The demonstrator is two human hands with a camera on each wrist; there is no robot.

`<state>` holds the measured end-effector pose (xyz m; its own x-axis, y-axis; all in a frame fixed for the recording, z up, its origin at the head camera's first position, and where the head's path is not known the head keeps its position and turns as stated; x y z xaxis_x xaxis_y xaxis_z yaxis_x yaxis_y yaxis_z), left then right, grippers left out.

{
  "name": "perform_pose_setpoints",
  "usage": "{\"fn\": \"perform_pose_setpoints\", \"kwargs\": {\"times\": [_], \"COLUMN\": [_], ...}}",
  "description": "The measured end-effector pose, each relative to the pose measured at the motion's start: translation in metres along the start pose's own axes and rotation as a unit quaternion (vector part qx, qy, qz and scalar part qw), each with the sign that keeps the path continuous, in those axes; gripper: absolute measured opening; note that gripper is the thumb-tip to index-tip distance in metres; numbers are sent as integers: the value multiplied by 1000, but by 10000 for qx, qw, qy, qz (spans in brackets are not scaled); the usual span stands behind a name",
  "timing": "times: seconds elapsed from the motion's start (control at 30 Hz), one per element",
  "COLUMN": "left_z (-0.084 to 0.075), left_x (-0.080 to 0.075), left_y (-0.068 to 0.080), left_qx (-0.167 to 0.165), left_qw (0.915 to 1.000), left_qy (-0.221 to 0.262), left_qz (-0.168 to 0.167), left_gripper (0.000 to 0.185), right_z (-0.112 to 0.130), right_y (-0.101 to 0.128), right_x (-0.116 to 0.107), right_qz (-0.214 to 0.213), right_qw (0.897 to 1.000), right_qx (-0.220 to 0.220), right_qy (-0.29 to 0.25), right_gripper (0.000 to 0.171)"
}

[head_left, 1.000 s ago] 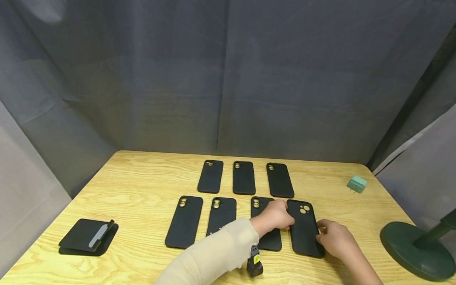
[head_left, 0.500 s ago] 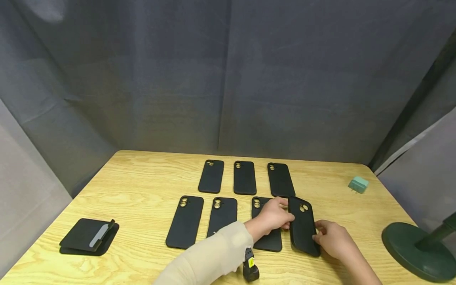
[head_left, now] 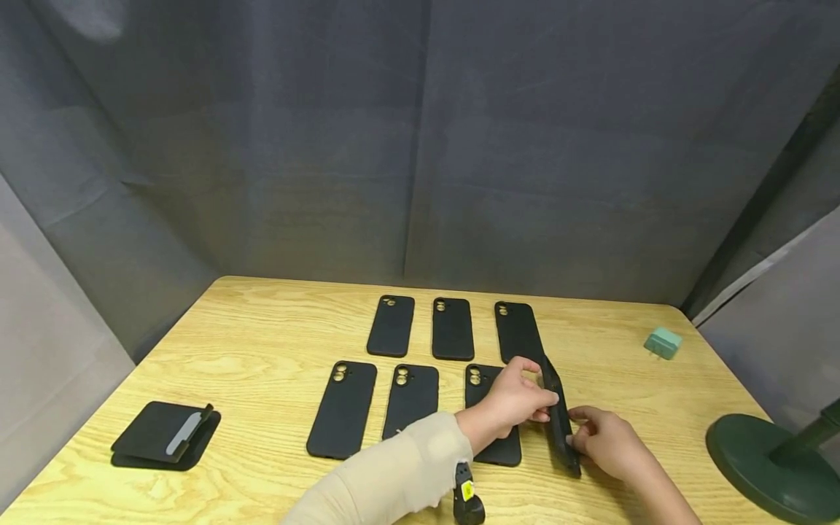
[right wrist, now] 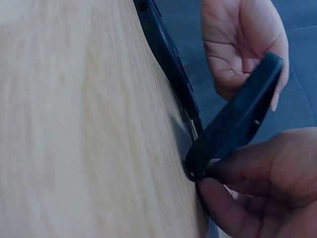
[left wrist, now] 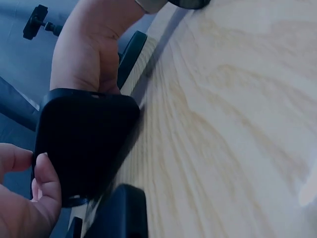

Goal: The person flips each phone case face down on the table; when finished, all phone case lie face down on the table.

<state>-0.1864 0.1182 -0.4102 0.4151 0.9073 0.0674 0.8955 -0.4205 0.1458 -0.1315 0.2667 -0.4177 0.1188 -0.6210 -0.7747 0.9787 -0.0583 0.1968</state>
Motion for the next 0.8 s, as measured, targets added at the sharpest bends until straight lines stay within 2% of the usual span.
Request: {"fn": "perform_pose_setpoints", "kwargs": {"times": [0.27,0.53,0.67,0.8], "left_z": [-8,-9,-9,-10], "left_x": [8,12,14,17], "left_y": [4,1,0,-1], "left_qx": [11,-37,-99,-140], "left_qw": [10000,9997,9994,9991], "left_qy": [28,-129,-212,-274], "left_qz": [-25,-198,-257,-306], "left_gripper": [43,44,44,44], "right_z": [0,2,6,13], "right_y": [-1,0,5,13], "right_x": [2,-2,-8,-20], "right_qz": [-58,170,44,-142], "right_qw": [9999,9993,9999,9996], "right_qx": [-152,-51,-55,-7], "right_qy": [-8,-334,-132,-223], "right_gripper": [37,37,37,40]}}
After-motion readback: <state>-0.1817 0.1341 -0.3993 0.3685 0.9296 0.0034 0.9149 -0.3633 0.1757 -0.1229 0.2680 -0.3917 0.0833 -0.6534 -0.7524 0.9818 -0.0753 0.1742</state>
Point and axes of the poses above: each hand's wrist, its own y-axis away from the middle knuckle, its own x-axis out of the palm, z = x × y, the point moved 1 cm from there along -y, towards the middle knuckle
